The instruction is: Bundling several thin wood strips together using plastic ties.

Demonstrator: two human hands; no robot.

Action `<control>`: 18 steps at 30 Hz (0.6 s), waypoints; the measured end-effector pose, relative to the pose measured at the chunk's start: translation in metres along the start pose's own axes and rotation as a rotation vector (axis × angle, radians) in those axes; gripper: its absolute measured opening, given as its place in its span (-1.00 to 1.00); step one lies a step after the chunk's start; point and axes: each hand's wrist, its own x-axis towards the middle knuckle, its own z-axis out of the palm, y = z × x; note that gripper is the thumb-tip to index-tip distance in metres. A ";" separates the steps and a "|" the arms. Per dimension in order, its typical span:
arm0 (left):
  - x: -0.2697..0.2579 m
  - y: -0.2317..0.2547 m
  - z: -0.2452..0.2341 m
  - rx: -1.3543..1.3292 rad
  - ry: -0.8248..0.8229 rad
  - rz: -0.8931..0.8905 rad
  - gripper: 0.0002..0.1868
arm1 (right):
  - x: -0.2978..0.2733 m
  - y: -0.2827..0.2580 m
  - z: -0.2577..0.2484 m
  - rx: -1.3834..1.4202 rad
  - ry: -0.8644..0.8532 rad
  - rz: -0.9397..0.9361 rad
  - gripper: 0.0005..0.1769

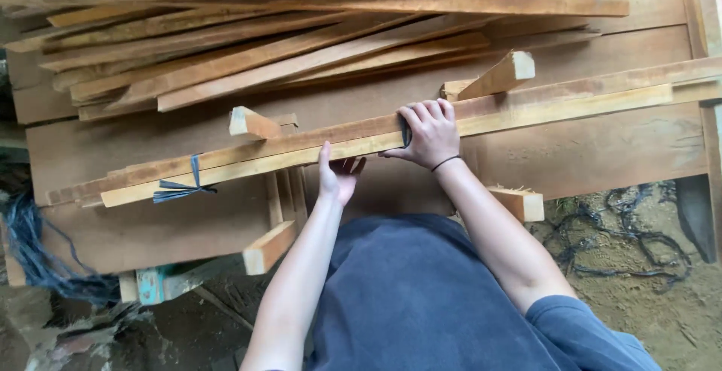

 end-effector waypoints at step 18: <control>-0.006 0.015 0.066 1.552 -0.323 0.202 -0.54 | 0.010 0.054 0.071 0.472 -0.056 0.403 -0.51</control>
